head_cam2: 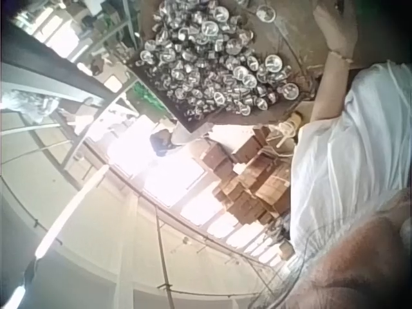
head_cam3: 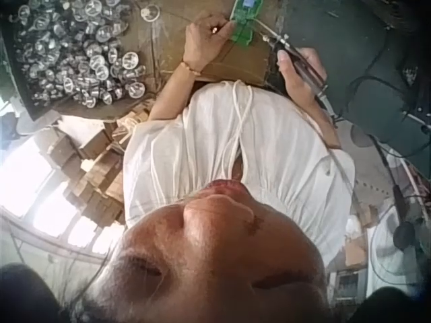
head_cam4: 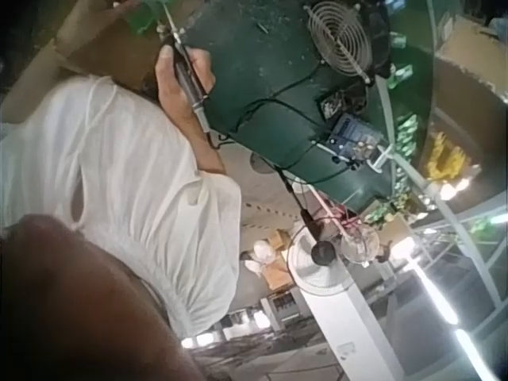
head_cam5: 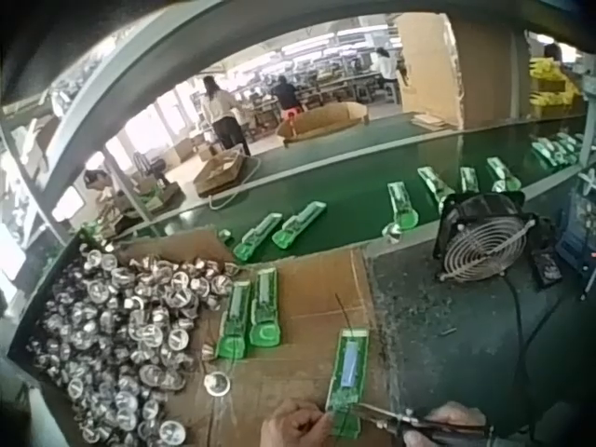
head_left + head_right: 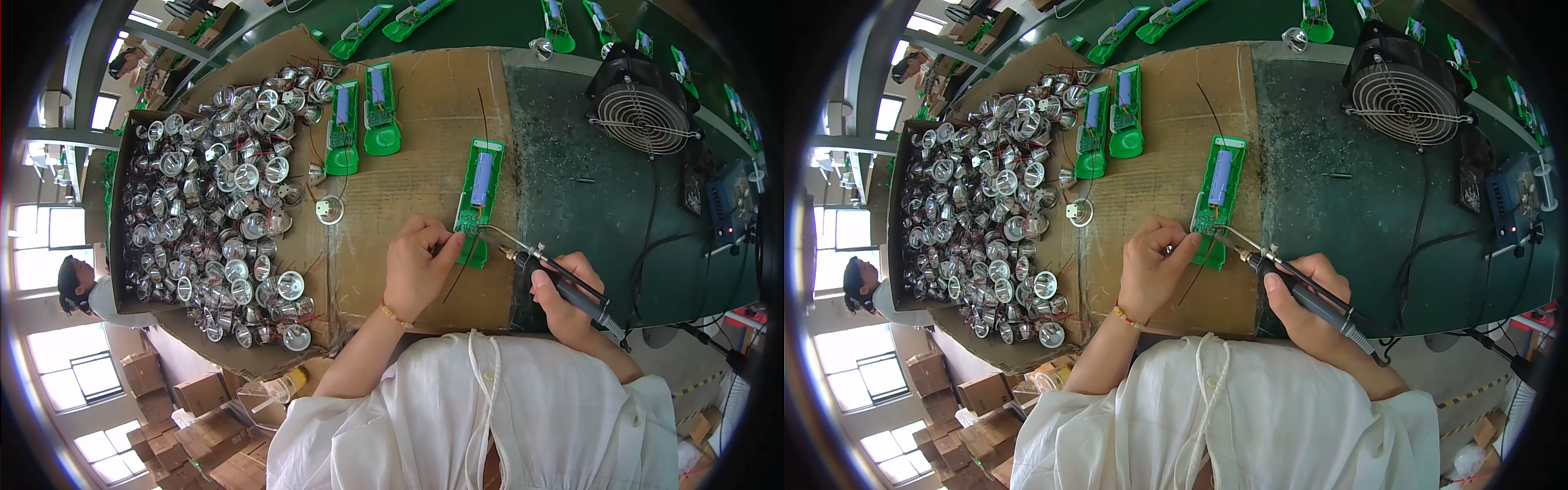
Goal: Soldering wires onto LED light components at an assembly station.
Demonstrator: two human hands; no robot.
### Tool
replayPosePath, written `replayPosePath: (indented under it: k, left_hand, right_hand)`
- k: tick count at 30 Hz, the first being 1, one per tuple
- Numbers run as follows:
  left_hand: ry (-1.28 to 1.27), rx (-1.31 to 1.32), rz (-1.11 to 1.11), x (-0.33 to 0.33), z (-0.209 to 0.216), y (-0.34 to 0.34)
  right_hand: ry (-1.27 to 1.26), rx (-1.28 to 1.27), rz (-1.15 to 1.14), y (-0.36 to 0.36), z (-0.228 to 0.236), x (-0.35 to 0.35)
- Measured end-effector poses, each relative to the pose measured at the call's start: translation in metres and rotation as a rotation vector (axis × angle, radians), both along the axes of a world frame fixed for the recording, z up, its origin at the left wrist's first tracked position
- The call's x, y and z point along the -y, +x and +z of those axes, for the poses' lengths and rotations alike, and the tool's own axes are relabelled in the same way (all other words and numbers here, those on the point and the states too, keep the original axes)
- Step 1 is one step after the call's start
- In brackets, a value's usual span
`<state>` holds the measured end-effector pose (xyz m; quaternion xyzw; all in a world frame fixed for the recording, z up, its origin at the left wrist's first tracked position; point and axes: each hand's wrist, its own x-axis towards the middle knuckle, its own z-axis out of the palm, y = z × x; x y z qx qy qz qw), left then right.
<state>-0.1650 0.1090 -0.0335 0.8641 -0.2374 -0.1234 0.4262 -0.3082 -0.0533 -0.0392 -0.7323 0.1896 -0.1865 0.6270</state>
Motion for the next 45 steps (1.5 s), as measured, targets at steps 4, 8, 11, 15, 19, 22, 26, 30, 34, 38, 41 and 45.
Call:
replayPosePath:
  k: [4,8,11,15,19,22,26,30,34,38,41,45]
  left_hand:
    - [0.011,-0.024,-0.002,0.000,0.000,0.000]
    - [-0.006,-0.013,-0.001,0.000,-0.002,0.001]
    - [-0.053,0.016,0.000,0.000,-0.005,0.000]
    - [-0.070,0.023,0.004,-0.001,-0.005,0.002]
    - [-0.053,0.012,-0.012,0.000,-0.004,0.004]
    - [0.024,-0.054,-0.037,0.000,0.000,0.006]
    - [0.088,-0.048,-0.082,0.001,0.004,0.011]
    - [0.120,-0.066,-0.112,0.002,0.007,0.014]
    - [0.130,-0.079,-0.125,0.001,0.003,0.017]
    - [0.133,-0.079,-0.129,0.002,0.004,0.019]
    - [0.140,-0.113,-0.137,0.003,0.004,0.021]
    - [0.115,-0.119,-0.134,0.003,0.003,0.022]
  right_hand:
    - [0.083,0.012,-0.036,0.001,-0.002,-0.003]
    - [0.171,0.016,-0.063,0.003,0.001,-0.005]
    - [0.149,0.100,-0.111,0.001,0.001,-0.004]
    - [0.115,0.103,-0.050,-0.001,-0.004,-0.003]
    - [0.083,0.076,-0.007,0.000,-0.005,-0.001]
    - [0.094,0.040,0.014,0.003,-0.007,-0.001]
    - [0.146,0.025,-0.009,0.008,-0.005,-0.004]
    - [0.184,0.004,-0.010,0.008,-0.007,-0.004]
    - [0.267,-0.005,-0.023,0.013,-0.003,-0.004]
    - [0.345,-0.012,-0.064,0.012,0.003,-0.007]
    - [0.269,0.059,-0.068,0.009,-0.001,-0.005]
    - [0.142,0.078,-0.027,0.003,-0.004,0.000]
